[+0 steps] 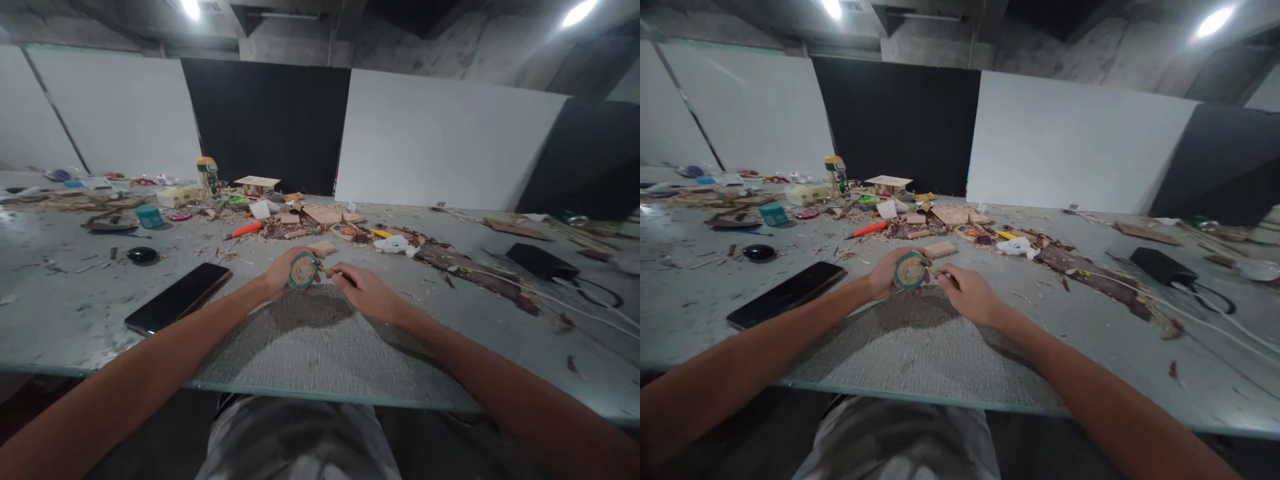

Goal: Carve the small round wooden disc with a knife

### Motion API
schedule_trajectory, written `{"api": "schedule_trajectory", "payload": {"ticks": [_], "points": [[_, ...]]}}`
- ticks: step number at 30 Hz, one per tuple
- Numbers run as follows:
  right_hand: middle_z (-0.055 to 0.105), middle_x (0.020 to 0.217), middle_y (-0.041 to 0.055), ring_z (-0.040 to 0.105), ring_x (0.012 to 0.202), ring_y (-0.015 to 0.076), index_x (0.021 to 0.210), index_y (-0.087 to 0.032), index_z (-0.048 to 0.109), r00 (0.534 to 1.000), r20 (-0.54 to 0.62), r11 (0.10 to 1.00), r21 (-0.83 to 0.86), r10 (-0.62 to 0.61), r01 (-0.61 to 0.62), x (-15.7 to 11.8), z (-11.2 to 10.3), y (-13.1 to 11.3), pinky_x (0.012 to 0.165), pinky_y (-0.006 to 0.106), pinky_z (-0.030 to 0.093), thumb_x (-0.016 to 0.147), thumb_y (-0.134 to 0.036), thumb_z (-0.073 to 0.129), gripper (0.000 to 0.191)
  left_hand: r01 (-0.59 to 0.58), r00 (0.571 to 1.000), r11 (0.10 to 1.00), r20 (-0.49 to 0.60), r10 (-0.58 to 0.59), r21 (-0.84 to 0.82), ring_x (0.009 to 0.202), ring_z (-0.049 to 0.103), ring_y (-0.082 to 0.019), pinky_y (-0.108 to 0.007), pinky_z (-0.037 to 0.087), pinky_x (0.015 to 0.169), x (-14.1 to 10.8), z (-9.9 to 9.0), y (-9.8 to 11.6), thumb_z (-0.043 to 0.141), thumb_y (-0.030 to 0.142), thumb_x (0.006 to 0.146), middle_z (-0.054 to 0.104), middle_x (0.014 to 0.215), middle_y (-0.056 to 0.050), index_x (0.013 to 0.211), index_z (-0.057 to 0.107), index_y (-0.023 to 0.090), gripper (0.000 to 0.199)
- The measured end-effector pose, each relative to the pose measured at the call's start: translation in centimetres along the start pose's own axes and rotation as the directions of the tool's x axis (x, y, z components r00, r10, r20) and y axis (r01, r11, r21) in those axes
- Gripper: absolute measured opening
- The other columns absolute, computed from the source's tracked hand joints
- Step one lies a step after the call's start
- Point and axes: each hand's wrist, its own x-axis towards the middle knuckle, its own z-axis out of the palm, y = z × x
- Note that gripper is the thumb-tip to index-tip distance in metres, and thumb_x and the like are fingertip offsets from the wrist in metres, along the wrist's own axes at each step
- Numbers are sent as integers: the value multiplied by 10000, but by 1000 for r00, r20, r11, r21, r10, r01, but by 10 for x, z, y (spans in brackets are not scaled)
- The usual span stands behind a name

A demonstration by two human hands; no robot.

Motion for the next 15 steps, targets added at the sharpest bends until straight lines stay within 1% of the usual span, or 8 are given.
{"api": "schedule_trajectory", "payload": {"ticks": [2,4,6,9,12,15], "points": [[644,882,74,552,772,191,1003,-192,610,1000,-10,996,-92,-11,10,0,0,3,634,280,338,968,-352,376,286,14,1000,1000,5,-14,-24,650,651,-199,-298,520,512,-1,0,2,451,380,871,651,805,-84,987,572,137,295],[653,885,84,555,765,195,985,-187,614,1000,-27,990,-141,-6,2,0,2,6,633,283,329,974,-355,363,303,44,999,999,7,-44,-23,648,652,-201,-297,514,505,-1,1,3,421,403,890,656,817,-94,970,580,127,328],[655,851,80,548,733,191,934,-189,613,1000,-27,986,-168,-5,1,-1,3,8,626,282,320,976,-353,360,305,61,998,998,11,-61,1,630,648,-197,-274,487,470,0,1,2,411,412,896,660,811,-103,958,591,117,351],[649,804,70,529,692,182,861,-196,600,1000,-11,978,-210,-14,12,-1,4,7,614,281,304,973,-355,365,304,35,998,999,44,-37,36,612,645,-186,-249,468,461,0,0,2,459,389,869,662,777,-93,939,602,118,314],[651,803,68,524,684,179,859,-199,591,1000,-18,971,-238,-16,11,-1,4,6,602,282,290,970,-359,374,292,32,997,998,73,-36,48,630,657,-197,-243,469,470,1,-2,2,490,357,830,663,749,-93,910,598,121,271],[646,778,59,511,646,170,862,-203,582,999,-51,966,-257,-13,0,-2,3,4,580,281,279,961,-367,391,270,51,995,998,80,-54,34,640,668,-213,-258,469,470,1,-3,1,484,331,815,681,794,-108,927,596,124,261]]}}
